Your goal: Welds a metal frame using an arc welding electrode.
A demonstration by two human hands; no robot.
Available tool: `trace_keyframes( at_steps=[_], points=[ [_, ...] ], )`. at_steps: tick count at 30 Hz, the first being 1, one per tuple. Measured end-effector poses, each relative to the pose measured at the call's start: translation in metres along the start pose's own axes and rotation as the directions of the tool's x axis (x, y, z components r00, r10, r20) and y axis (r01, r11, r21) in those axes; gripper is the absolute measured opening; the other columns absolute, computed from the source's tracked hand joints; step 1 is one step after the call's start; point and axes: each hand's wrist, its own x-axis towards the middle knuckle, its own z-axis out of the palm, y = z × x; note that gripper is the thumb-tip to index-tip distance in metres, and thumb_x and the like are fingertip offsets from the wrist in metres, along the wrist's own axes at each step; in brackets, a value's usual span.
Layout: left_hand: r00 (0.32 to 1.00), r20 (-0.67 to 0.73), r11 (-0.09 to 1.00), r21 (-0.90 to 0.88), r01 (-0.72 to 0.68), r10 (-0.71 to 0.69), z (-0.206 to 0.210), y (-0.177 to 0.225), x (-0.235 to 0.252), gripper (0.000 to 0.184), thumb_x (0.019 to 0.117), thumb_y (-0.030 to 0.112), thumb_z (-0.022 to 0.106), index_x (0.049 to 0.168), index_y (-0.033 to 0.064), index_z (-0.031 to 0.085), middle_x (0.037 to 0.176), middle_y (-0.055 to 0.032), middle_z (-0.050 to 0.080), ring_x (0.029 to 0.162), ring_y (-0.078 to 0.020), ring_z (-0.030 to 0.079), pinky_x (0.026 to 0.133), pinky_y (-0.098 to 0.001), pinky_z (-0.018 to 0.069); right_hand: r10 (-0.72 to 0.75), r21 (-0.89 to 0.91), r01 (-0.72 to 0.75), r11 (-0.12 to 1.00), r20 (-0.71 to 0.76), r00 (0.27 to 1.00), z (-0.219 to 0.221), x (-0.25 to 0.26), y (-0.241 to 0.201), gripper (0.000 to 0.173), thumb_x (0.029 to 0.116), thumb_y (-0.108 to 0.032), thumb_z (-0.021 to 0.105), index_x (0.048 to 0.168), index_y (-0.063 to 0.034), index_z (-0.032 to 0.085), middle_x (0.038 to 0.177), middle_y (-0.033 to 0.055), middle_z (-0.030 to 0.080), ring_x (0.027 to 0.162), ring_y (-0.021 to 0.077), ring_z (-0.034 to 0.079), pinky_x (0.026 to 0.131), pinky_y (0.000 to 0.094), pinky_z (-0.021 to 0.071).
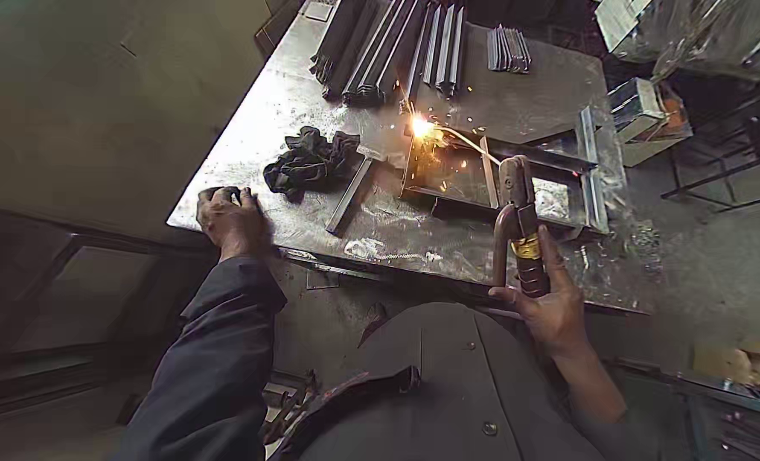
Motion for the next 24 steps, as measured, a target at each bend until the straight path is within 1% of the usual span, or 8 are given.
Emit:
trace_keyframes(
  at_steps=[3, 6, 10, 14, 18, 20, 22, 24],
  points=[
    [1.000, -0.011, 1.000, -0.001, 0.003, -0.003, -0.001, 0.001, -0.001, 0.046, 0.1039, 0.041, 0.053, 0.124, 0.0038, 0.068, 0.145, -0.0250, 0.054, 0.137, -0.0445, 0.050, 0.112, -0.0643, 0.0382, -0.025, 0.006, 0.025, 1.000, 0.004, 1.000, 0.002, 0.003, -0.001, 0.116, 0.0710, -0.065, 0.084, 0.155, 0.0016, 0.039, 0.131, 0.0127, 0.065, 0.102, 0.0012, 0.064, 0.089, 0.0186, 0.0550],
    [1.000, -0.006, 1.000, -0.005, -0.018, 0.018, -0.001, -0.002, 0.000, 0.047, 0.1045, 0.041, 0.051, 0.125, 0.0025, 0.068, 0.145, -0.0279, 0.053, 0.137, -0.0469, 0.048, 0.112, -0.0661, 0.0369, -0.027, -0.005, 0.027, 1.000, -0.002, 1.000, 0.003, 0.003, -0.002, 0.116, 0.0705, -0.065, 0.085, 0.155, 0.0009, 0.040, 0.130, 0.0131, 0.065, 0.099, 0.0028, 0.065, 0.086, 0.0203, 0.0560],
    [1.000, -0.015, 1.000, 0.016, -0.012, 0.013, 0.003, -0.005, 0.004, 0.046, 0.1040, 0.042, 0.051, 0.123, 0.0042, 0.069, 0.144, -0.0258, 0.054, 0.137, -0.0453, 0.050, 0.111, -0.0653, 0.0382, -0.015, -0.007, 0.015, 1.000, 0.004, 1.000, 0.002, 0.003, -0.002, 0.116, 0.0700, -0.065, 0.085, 0.155, -0.0007, 0.040, 0.131, 0.0125, 0.065, 0.101, 0.0029, 0.065, 0.086, 0.0208, 0.0565],
    [1.000, -0.006, 1.000, 0.005, 0.001, -0.001, -0.001, 0.000, 0.000, 0.046, 0.1044, 0.042, 0.051, 0.125, 0.0040, 0.068, 0.146, -0.0260, 0.053, 0.138, -0.0457, 0.049, 0.112, -0.0653, 0.0374, 0.005, -0.079, -0.004, 0.997, 0.006, 1.000, 0.001, 0.003, -0.003, 0.116, 0.0691, -0.071, 0.082, 0.156, -0.0054, 0.041, 0.120, 0.0094, 0.069, 0.087, 0.0010, 0.063, 0.077, 0.0213, 0.0556],
    [0.999, -0.042, 1.000, 0.011, -0.019, 0.019, 0.004, -0.002, 0.000, 0.047, 0.1042, 0.042, 0.051, 0.122, 0.0027, 0.069, 0.143, -0.0272, 0.055, 0.135, -0.0456, 0.051, 0.111, -0.0646, 0.0385, -0.005, -0.070, 0.007, 0.998, 0.019, 1.000, -0.001, 0.003, -0.001, 0.115, 0.0695, -0.069, 0.083, 0.156, -0.0055, 0.041, 0.125, 0.0116, 0.068, 0.093, 0.0038, 0.065, 0.082, 0.0234, 0.0567],
    [0.999, 0.009, 0.999, 0.015, 0.043, -0.044, -0.016, 0.022, -0.013, 0.045, 0.1057, 0.037, 0.051, 0.124, 0.0002, 0.068, 0.145, -0.0278, 0.054, 0.138, -0.0446, 0.049, 0.114, -0.0620, 0.0365, -0.022, -0.055, 0.023, 0.998, 0.016, 1.000, -0.001, 0.003, -0.002, 0.115, 0.0695, -0.068, 0.084, 0.155, -0.0035, 0.042, 0.127, 0.0128, 0.068, 0.096, 0.0044, 0.066, 0.084, 0.0232, 0.0569],
    [0.971, 0.183, 0.987, 0.005, 0.159, -0.157, -0.061, 0.067, -0.036, 0.043, 0.1097, 0.028, 0.048, 0.134, -0.0041, 0.061, 0.154, -0.0289, 0.044, 0.146, -0.0433, 0.040, 0.120, -0.0574, 0.0287, -0.034, -0.060, 0.035, 0.998, 0.015, 0.999, -0.001, 0.004, -0.004, 0.115, 0.0697, -0.069, 0.083, 0.154, -0.0011, 0.043, 0.126, 0.0132, 0.068, 0.097, 0.0042, 0.066, 0.085, 0.0224, 0.0564],
    [0.972, 0.171, 0.985, -0.034, 0.167, -0.159, -0.075, 0.082, -0.049, 0.040, 0.1094, 0.023, 0.049, 0.133, -0.0070, 0.061, 0.153, -0.0313, 0.044, 0.146, -0.0453, 0.040, 0.120, -0.0578, 0.0281, -0.038, -0.073, 0.039, 0.997, 0.014, 0.999, -0.001, 0.004, -0.005, 0.114, 0.0697, -0.069, 0.083, 0.153, -0.0021, 0.044, 0.126, 0.0136, 0.068, 0.099, 0.0056, 0.066, 0.087, 0.0236, 0.0566]
  ],
)
